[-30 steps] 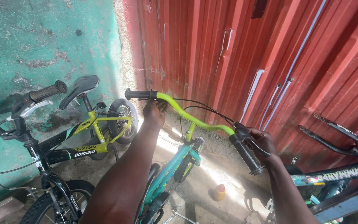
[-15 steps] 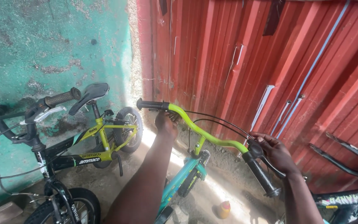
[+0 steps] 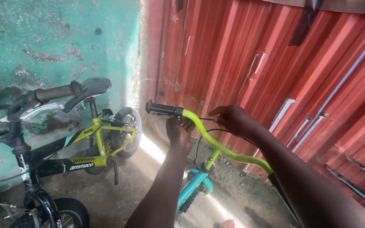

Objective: The person applies lubricant to the bicycle's front fork and handlebars using a yellow bottle. They then adjust the brake cables and handlebars, followed by tightening the seat post clamp with a wrench.

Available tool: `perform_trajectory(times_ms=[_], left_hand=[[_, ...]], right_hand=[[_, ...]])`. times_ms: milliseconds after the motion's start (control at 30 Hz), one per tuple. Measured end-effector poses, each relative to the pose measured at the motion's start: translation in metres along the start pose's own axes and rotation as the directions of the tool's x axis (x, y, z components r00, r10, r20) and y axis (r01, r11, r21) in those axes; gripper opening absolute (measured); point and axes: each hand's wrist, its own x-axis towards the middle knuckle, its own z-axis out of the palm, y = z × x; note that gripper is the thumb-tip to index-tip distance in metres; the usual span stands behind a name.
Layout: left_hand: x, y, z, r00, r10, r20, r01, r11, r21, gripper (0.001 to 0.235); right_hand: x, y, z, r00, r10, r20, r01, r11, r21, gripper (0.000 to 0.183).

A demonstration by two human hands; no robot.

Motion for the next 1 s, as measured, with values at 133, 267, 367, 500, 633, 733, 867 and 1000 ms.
perform_trajectory(times_ms=[133, 267, 367, 500, 633, 733, 867, 1000], left_hand=[[0.013, -0.004, -0.007, 1.000, -0.026, 0.006, 0.026, 0.999, -0.029, 0.020], [0.021, -0.013, -0.013, 0.995, -0.083, 0.054, 0.087, 0.994, -0.069, 0.021], [0.047, -0.042, -0.026, 0.991, -0.087, 0.104, 0.101, 0.986, -0.135, 0.026], [0.044, -0.043, -0.022, 0.986, -0.132, 0.098, 0.150, 0.966, -0.210, 0.028], [0.050, -0.045, -0.023, 0.983, -0.166, 0.079, 0.181, 0.950, -0.253, 0.023], [0.053, -0.047, -0.024, 0.984, -0.165, 0.068, 0.177, 0.951, -0.253, 0.024], [0.058, -0.053, -0.028, 0.987, -0.149, 0.067, 0.160, 0.960, -0.228, 0.027], [0.049, -0.048, -0.027, 0.985, -0.148, 0.087, 0.163, 0.965, -0.207, 0.022]], right_hand=[[0.015, 0.008, 0.022, 0.995, -0.004, -0.096, -0.001, 0.999, -0.051, 0.021], [0.000, 0.015, 0.020, 0.987, 0.063, -0.148, -0.051, 0.995, 0.083, 0.024], [-0.009, 0.018, 0.016, 0.981, 0.088, -0.173, -0.064, 0.988, 0.139, 0.025], [-0.003, 0.037, 0.023, 0.983, 0.096, -0.159, -0.067, 0.981, 0.180, 0.024], [0.000, 0.041, 0.022, 0.983, 0.043, -0.179, -0.015, 0.988, 0.155, 0.020], [0.001, 0.039, 0.025, 0.981, 0.014, -0.191, 0.004, 0.996, 0.093, 0.018], [-0.002, 0.025, 0.031, 0.968, -0.050, -0.244, 0.063, 0.997, 0.046, 0.015], [-0.005, 0.007, 0.035, 0.966, -0.100, -0.239, 0.101, 0.995, -0.006, 0.016]])
